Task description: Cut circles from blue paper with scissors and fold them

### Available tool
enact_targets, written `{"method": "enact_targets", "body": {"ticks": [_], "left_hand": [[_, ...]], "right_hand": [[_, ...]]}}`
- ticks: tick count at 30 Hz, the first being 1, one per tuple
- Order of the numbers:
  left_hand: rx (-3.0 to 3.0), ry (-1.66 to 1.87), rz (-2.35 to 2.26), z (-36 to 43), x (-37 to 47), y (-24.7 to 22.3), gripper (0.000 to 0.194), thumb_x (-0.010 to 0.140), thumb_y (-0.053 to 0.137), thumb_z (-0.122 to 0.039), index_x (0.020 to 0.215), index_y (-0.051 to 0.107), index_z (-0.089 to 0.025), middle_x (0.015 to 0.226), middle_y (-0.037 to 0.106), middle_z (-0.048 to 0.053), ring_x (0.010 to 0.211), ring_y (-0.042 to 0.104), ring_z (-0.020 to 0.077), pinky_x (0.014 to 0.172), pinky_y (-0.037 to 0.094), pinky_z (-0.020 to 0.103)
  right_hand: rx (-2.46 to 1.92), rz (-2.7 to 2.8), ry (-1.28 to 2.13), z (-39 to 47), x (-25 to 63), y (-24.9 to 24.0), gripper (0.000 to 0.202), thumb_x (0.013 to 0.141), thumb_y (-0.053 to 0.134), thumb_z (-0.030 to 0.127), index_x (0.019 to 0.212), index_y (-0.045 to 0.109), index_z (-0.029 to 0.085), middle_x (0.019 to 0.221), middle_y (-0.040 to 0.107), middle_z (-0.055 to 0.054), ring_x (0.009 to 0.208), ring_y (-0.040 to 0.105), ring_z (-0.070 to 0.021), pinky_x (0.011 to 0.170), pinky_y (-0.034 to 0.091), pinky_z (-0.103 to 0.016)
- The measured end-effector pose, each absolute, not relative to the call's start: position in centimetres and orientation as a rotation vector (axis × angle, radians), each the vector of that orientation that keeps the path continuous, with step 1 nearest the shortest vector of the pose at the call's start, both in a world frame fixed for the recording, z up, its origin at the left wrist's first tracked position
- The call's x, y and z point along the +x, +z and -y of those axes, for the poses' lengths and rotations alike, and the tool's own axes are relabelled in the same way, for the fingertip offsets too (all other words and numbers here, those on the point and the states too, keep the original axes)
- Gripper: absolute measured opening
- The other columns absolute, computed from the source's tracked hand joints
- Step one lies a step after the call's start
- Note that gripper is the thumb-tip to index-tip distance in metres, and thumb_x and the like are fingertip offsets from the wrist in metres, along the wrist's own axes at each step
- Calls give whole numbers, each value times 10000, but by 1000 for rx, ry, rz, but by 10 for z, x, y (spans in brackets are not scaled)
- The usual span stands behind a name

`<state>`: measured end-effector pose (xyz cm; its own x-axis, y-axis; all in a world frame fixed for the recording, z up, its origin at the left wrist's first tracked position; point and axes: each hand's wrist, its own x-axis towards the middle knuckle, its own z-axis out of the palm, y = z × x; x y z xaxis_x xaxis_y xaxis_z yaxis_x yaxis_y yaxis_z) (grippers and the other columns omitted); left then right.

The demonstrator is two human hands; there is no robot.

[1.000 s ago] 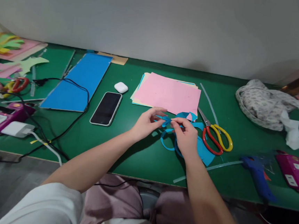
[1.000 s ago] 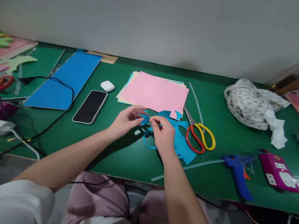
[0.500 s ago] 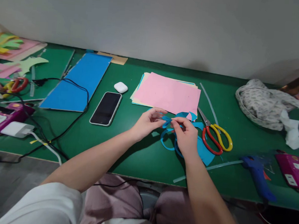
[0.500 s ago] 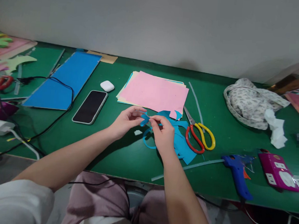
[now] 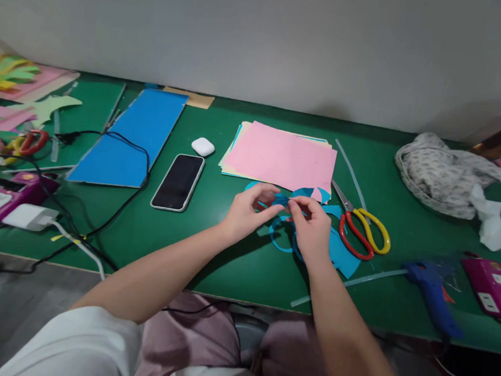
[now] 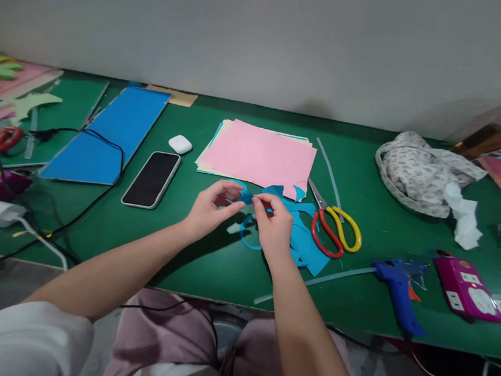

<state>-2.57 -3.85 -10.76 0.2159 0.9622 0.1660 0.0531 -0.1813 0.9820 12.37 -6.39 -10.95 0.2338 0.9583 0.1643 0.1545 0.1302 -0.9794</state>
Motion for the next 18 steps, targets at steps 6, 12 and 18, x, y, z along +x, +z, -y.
{"method": "enact_targets", "body": {"ticks": [6, 12, 18], "left_hand": [[1570, 1143, -1074, 39, -25, -107, 247, 735, 687, -288, 948, 672, -163, 749, 666, 11, 683, 619, 114, 667, 519, 235], [1638, 1080, -1035, 35, -28, -106, 219, 835, 552, -346, 834, 657, -153, 747, 690, 31, 667, 650, 133, 643, 527, 254], [1818, 1087, -1095, 31, -32, -107, 80, 733, 658, -229, 782, 704, -184, 648, 584, -8, 577, 504, 100, 577, 420, 230]], "right_hand": [[-1321, 1291, 778, 65, 125, -111, 157, 822, 620, 354, 839, 668, 205, 815, 693, -26, 752, 646, -178, 617, 536, -300], [-1344, 1377, 704, 66, 125, -113, 155, 845, 598, 350, 864, 674, 216, 846, 699, -31, 774, 648, -184, 620, 536, -302], [-1329, 1502, 592, 65, 128, -113, 137, 865, 585, 320, 857, 680, 221, 853, 696, -32, 805, 639, -181, 624, 519, -283]]}}
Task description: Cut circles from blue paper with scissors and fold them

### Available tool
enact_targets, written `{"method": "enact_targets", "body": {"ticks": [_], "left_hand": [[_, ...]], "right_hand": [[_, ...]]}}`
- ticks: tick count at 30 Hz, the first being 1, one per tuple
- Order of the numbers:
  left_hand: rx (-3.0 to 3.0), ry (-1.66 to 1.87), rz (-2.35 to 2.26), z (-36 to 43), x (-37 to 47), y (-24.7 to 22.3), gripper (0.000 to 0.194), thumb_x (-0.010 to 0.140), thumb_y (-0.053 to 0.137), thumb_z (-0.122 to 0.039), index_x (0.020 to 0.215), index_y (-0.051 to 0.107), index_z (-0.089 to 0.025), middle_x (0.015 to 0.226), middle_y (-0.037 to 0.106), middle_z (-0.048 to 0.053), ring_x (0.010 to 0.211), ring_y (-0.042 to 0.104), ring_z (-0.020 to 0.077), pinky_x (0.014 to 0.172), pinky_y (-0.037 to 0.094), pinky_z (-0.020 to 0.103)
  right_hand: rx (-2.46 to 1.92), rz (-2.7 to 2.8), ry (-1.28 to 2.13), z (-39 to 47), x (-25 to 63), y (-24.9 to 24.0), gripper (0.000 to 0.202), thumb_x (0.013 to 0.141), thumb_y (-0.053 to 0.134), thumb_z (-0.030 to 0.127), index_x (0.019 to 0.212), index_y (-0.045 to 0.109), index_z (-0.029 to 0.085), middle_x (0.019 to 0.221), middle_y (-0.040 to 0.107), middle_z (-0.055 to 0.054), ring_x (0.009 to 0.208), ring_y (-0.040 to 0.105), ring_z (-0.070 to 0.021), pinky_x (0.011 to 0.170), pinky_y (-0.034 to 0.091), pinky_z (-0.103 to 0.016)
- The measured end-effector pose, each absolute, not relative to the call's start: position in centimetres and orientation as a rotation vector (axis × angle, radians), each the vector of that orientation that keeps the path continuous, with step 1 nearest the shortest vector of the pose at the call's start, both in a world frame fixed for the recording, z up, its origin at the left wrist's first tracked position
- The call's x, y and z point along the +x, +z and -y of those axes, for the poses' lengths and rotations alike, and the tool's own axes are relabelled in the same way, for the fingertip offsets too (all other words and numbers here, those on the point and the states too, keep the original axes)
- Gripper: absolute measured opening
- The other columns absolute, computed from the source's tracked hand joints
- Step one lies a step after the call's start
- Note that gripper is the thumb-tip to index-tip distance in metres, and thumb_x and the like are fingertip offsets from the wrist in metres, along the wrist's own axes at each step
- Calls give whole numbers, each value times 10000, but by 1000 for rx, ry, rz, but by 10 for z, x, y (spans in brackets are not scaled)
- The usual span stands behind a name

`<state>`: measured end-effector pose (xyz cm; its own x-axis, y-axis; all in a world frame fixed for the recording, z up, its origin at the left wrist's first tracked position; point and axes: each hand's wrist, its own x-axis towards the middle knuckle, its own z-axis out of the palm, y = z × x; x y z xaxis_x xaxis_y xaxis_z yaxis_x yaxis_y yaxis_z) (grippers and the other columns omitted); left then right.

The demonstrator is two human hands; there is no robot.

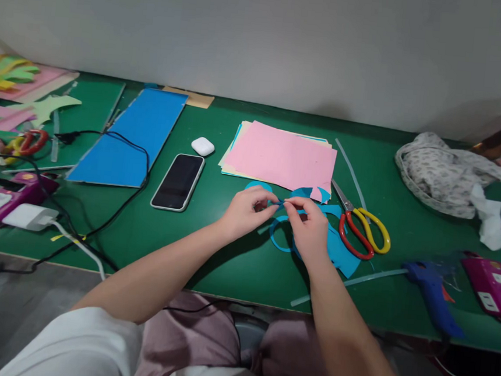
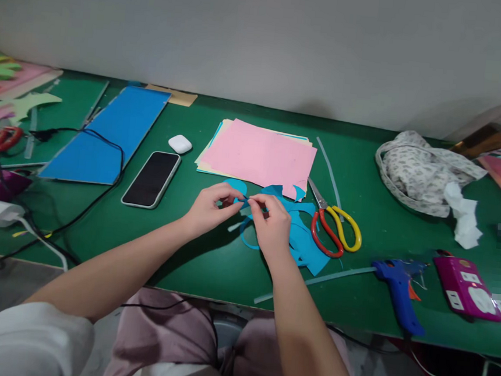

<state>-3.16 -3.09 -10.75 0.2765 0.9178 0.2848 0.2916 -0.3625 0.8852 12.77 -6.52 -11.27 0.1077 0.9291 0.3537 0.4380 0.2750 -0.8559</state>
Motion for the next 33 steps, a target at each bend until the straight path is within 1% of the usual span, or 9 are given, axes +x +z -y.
{"method": "enact_targets", "body": {"ticks": [2, 7, 11, 16, 23, 28, 30, 33], "left_hand": [[1860, 1092, -1091, 30, -32, -108, 73, 733, 667, -230, 776, 711, -192, 666, 571, -6, 575, 476, 97, 566, 399, 225], [1886, 1115, -1088, 28, -33, -109, 77, 764, 661, -252, 764, 705, -190, 667, 561, -5, 584, 464, 98, 577, 388, 224], [1873, 1122, -1085, 28, -33, -110, 74, 768, 651, -245, 755, 695, -187, 657, 550, -8, 571, 460, 97, 562, 379, 225], [1853, 1113, -1075, 28, -32, -111, 63, 759, 646, -233, 747, 687, -187, 657, 560, -7, 575, 473, 99, 573, 388, 231], [1801, 1105, -1067, 28, -32, -112, 66, 749, 650, -242, 736, 685, -187, 648, 561, -7, 583, 476, 105, 579, 383, 241], [1702, 1111, -1043, 29, -31, -110, 24, 714, 675, -199, 710, 675, -175, 646, 556, -13, 602, 485, 98, 593, 392, 238], [1627, 1132, -1026, 31, -29, -109, 62, 727, 674, -211, 772, 661, -170, 651, 559, -18, 611, 499, 93, 601, 411, 233], [1474, 1184, -998, 33, -28, -108, 156, 795, 627, -284, 894, 589, -169, 697, 593, -18, 632, 562, 92, 621, 471, 235]], "right_hand": [[-1309, 1523, 589, 65, 128, -113, 132, 868, 590, 310, 859, 684, 218, 854, 695, -30, 814, 637, -178, 633, 517, -278], [-1313, 1474, 673, 63, 129, -112, 146, 856, 607, 327, 874, 704, 219, 876, 712, -29, 807, 648, -184, 642, 529, -293], [-1353, 1479, 660, 62, 130, -112, 135, 840, 614, 316, 841, 701, 213, 850, 711, -33, 785, 649, -190, 636, 524, -299], [-1330, 1534, 608, 62, 130, -113, 129, 844, 611, 314, 812, 689, 216, 833, 705, -29, 780, 643, -186, 620, 511, -290], [-1336, 1574, 571, 62, 131, -113, 144, 849, 596, 324, 793, 683, 224, 826, 706, -35, 801, 644, -201, 639, 516, -312], [-1316, 1589, 565, 63, 131, -112, 126, 854, 592, 299, 792, 666, 218, 824, 695, -29, 796, 635, -188, 625, 508, -291], [-1315, 1586, 551, 63, 131, -111, 121, 858, 585, 289, 798, 660, 216, 821, 688, -30, 808, 630, -186, 634, 507, -287], [-1355, 1493, 572, 62, 132, -111, 130, 858, 575, 304, 814, 657, 214, 820, 677, -29, 798, 626, -182, 627, 507, -286]]}}
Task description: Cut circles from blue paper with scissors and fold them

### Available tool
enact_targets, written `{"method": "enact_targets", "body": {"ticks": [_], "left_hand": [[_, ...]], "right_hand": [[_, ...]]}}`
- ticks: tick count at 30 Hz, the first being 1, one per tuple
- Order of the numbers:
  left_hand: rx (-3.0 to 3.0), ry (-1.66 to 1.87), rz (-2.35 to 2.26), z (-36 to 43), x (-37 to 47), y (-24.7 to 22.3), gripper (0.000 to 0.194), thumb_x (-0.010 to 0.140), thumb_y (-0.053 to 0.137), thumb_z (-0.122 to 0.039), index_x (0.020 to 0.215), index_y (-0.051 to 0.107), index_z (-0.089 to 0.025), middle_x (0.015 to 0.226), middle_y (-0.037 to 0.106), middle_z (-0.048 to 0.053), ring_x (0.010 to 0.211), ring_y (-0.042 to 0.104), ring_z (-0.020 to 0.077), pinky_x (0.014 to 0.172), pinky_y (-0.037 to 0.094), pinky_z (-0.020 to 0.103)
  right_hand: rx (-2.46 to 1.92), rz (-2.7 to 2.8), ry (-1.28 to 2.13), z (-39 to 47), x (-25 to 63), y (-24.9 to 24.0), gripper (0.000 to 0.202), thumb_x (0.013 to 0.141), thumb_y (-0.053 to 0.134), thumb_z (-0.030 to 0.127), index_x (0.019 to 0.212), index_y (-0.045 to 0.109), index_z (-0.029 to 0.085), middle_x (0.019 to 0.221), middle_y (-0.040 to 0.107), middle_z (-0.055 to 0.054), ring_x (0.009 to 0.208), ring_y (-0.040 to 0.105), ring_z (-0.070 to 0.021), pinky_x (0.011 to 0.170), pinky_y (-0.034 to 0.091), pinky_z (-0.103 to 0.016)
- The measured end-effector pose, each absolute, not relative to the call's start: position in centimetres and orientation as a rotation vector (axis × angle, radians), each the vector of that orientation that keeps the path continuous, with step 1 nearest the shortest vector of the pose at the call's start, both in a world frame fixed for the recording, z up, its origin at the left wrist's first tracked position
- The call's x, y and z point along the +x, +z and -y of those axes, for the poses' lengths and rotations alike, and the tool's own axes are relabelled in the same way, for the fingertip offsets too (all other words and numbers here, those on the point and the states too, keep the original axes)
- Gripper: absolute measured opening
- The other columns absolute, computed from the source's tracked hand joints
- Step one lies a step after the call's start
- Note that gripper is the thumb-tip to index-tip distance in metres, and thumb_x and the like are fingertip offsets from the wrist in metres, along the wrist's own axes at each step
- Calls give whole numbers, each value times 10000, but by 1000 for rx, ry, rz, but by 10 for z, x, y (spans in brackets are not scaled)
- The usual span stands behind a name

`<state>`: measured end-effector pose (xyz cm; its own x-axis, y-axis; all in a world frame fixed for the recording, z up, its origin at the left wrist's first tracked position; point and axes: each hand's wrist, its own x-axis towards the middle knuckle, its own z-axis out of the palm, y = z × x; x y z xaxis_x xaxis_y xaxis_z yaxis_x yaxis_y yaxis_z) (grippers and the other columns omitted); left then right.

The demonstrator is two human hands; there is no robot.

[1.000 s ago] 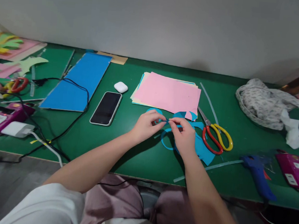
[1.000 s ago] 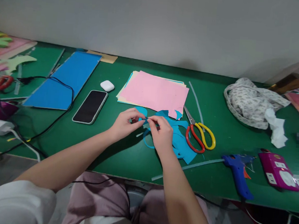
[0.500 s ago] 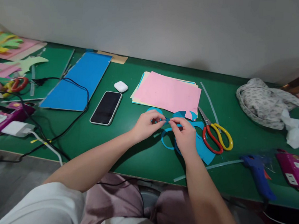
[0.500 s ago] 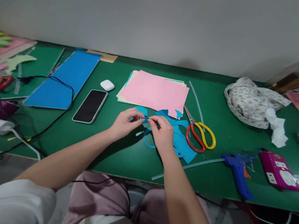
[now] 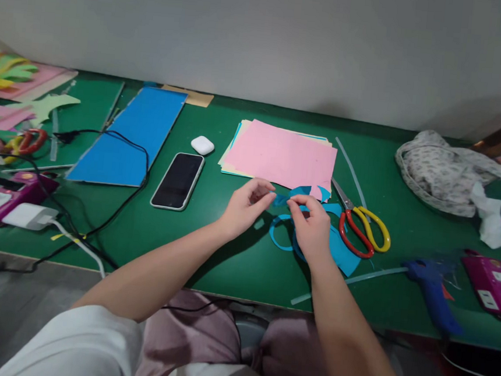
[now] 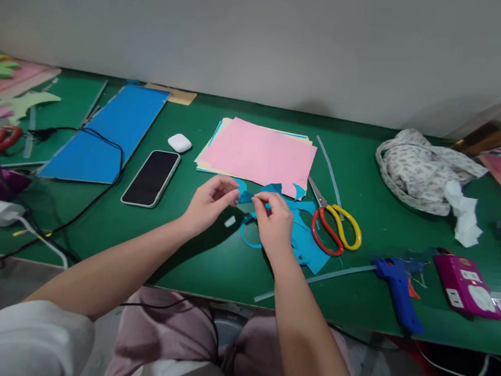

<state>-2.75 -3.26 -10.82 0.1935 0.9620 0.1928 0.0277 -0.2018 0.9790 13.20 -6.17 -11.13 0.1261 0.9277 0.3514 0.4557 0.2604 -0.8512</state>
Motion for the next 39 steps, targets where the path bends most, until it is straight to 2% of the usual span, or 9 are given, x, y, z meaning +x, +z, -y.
{"method": "enact_targets", "body": {"ticks": [3, 9, 18, 23, 39], "left_hand": [[1341, 1207, -953, 32, -26, -108, 212, 794, 635, -323, 895, 526, -171, 705, 620, -18, 671, 629, 104, 674, 531, 256], [1200, 1164, -852, 31, -24, -109, 392, 721, 715, -268, 1006, 457, -195, 704, 660, -36, 632, 653, 96, 689, 556, 263], [1183, 1144, -816, 33, -23, -107, 404, 747, 690, -241, 1080, 464, -198, 759, 662, -28, 636, 639, 88, 640, 521, 229], [1241, 1163, -831, 34, -23, -108, 432, 704, 717, -157, 1079, 504, -186, 774, 662, -16, 744, 629, 92, 675, 480, 205], [1354, 1183, -740, 36, -23, -115, 488, 691, 737, -141, 1120, 512, -203, 914, 593, 13, 934, 607, 132, 782, 516, 244]], "right_hand": [[-1379, 1365, 646, 61, 133, -112, 149, 847, 584, 336, 822, 654, 206, 828, 673, -28, 770, 624, -177, 612, 512, -288], [-1369, 1296, 721, 61, 132, -113, 149, 827, 600, 342, 830, 652, 202, 834, 676, -31, 774, 627, -178, 618, 525, -298], [-1354, 1255, 778, 62, 129, -112, 137, 812, 612, 332, 814, 644, 199, 804, 662, -19, 741, 617, -169, 608, 514, -292], [-1351, 1259, 787, 63, 127, -111, 145, 807, 615, 341, 817, 646, 199, 809, 662, -25, 748, 613, -173, 610, 517, -296], [-1300, 1374, 733, 65, 124, -115, 96, 830, 595, 292, 807, 642, 211, 811, 669, -20, 804, 629, -182, 637, 506, -289]]}}
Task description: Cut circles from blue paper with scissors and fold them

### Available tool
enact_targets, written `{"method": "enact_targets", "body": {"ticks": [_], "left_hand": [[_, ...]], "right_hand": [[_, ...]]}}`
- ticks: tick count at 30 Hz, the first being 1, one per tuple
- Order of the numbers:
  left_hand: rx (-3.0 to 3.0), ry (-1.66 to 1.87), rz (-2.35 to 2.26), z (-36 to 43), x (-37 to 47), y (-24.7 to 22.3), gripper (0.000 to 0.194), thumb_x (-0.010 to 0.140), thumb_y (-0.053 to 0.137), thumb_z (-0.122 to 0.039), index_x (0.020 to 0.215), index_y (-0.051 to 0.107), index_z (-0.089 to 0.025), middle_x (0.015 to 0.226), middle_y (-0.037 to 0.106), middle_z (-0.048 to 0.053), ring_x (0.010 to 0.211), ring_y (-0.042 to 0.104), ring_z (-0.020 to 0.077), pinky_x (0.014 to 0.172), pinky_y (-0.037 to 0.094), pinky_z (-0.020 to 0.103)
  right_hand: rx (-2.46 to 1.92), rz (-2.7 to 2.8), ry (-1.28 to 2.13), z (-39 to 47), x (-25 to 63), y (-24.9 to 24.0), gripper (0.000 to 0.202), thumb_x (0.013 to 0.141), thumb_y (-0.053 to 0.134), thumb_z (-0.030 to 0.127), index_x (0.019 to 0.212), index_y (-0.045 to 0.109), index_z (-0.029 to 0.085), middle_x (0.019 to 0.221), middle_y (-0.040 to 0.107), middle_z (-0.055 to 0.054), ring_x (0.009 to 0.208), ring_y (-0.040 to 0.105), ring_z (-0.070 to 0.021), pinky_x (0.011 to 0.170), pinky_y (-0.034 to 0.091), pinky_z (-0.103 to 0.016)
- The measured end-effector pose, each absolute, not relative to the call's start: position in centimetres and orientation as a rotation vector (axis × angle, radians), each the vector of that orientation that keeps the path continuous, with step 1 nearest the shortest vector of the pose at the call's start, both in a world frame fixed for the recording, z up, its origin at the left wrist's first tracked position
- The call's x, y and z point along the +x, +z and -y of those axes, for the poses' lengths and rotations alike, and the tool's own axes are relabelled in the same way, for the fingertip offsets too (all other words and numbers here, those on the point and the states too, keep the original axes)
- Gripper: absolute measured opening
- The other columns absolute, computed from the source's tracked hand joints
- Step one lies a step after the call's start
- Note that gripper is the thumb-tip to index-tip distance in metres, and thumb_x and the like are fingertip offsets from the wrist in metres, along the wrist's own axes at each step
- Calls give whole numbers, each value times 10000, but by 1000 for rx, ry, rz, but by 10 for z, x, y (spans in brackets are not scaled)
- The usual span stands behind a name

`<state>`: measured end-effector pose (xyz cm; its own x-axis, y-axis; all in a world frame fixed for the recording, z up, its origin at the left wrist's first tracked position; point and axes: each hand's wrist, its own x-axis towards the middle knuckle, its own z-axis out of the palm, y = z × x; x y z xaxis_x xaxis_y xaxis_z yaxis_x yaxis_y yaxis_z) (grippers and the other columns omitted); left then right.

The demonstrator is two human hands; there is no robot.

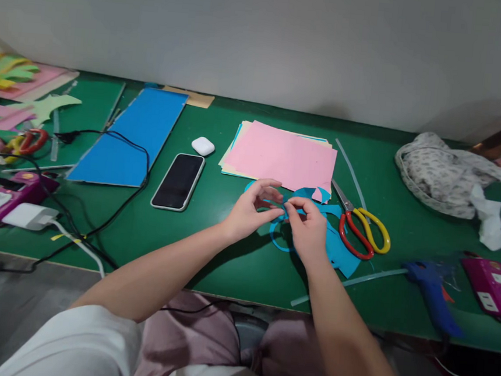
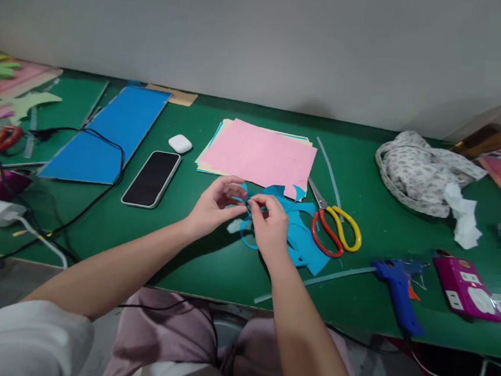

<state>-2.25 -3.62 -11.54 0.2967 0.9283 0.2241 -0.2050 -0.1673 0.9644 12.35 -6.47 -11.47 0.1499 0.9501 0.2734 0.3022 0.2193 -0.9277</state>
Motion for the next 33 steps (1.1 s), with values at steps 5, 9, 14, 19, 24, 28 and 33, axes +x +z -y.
{"method": "enact_targets", "body": {"ticks": [5, 9, 14, 19, 24, 28, 33], "left_hand": [[1371, 1183, -746, 37, -22, -117, 482, 698, 738, -152, 1124, 519, -205, 922, 589, 17, 940, 604, 138, 788, 518, 249], [1384, 1191, -765, 37, -23, -117, 513, 681, 759, -158, 1135, 526, -206, 952, 609, 26, 953, 605, 141, 784, 517, 245], [1352, 1261, -837, 34, -24, -117, 445, 763, 693, -188, 1173, 519, -202, 1100, 629, 64, 924, 620, 111, 798, 506, 241], [1210, 1249, -886, 32, -25, -113, 394, 834, 624, -275, 1194, 497, -174, 981, 708, 74, 862, 686, 145, 760, 534, 269], [1115, 1207, -823, 35, -25, -107, 469, 802, 667, -316, 1219, 509, -171, 875, 748, 41, 837, 709, 152, 754, 557, 263], [1107, 1196, -766, 36, -27, -107, 508, 791, 680, -315, 1251, 504, -191, 910, 754, 33, 875, 706, 148, 766, 559, 252], [1150, 1201, -666, 39, -27, -110, 504, 787, 688, -256, 1257, 508, -220, 1059, 730, 47, 1022, 672, 164, 842, 542, 263]], "right_hand": [[-1287, 1385, 732, 65, 122, -117, 90, 832, 591, 284, 815, 639, 210, 818, 671, -21, 818, 632, -184, 635, 513, -287], [-1293, 1384, 730, 64, 124, -117, 101, 833, 596, 296, 819, 645, 209, 825, 672, -21, 807, 630, -181, 633, 520, -291], [-1297, 1306, 732, 62, 126, -114, 113, 826, 606, 308, 823, 649, 204, 803, 658, -20, 735, 619, -165, 565, 520, -271], [-1321, 1287, 554, 64, 128, -112, 103, 849, 590, 287, 830, 644, 201, 813, 660, -26, 750, 625, -164, 570, 511, -267], [-1262, 1464, 321, 67, 127, -110, 89, 880, 568, 215, 831, 642, 201, 794, 664, -20, 756, 622, -145, 577, 496, -239], [-1233, 1542, 237, 66, 126, -111, 89, 892, 565, 203, 840, 636, 196, 794, 665, -24, 763, 619, -145, 584, 497, -237], [-1214, 1599, 204, 66, 125, -113, 100, 906, 549, 207, 853, 633, 200, 816, 673, -28, 769, 615, -148, 600, 499, -249]]}}
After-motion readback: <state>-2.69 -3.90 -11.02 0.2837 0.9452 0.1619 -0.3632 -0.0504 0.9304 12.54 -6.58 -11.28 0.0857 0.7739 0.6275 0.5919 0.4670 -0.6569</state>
